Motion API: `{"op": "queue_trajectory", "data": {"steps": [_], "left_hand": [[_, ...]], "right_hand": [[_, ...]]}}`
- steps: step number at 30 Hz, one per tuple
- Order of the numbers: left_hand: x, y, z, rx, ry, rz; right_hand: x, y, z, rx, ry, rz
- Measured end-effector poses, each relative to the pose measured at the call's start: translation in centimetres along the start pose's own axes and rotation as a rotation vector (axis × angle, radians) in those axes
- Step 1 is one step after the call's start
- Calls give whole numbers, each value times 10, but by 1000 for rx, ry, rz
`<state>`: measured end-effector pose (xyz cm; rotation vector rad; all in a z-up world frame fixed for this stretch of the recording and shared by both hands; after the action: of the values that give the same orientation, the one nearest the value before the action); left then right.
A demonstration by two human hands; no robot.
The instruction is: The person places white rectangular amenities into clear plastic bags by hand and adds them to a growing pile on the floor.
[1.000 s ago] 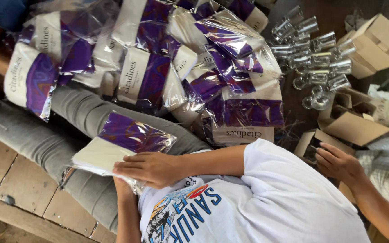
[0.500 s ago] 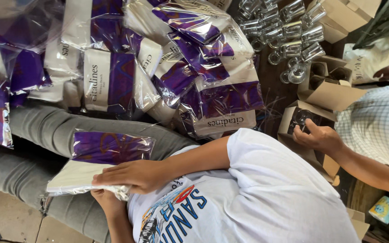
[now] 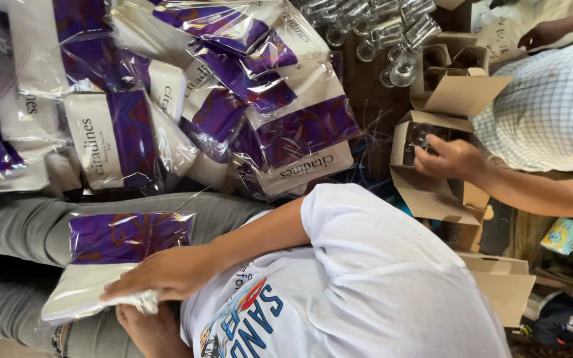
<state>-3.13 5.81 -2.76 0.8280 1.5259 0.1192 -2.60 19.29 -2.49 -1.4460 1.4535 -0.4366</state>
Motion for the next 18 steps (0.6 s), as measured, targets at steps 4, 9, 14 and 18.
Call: {"op": "queue_trajectory", "data": {"steps": [4, 9, 14, 18], "left_hand": [[22, -17, -13, -573, 52, 824], [6, -23, -18, -354, 76, 590], [-31, -53, -8, -167, 143, 52], [-29, -70, -12, 24, 191, -82]], "right_hand": [[-66, 15, -11, 207, 241, -640], [-195, 73, 7, 100, 1060, -1266], [-310, 11, 70, 295, 1386, -535], [-352, -53, 91, 45, 1288, 770]]}}
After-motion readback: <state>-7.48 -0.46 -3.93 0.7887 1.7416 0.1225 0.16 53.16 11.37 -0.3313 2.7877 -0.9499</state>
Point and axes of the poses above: each hand's wrist, its own z-axis away from the middle knuckle, its own x-axis out of the palm, y = z × x, the point moved 7 cm from there along -z, towards the middle knuckle, and after that the axes turned 2 degrees about -x, right-handed, at the moved point
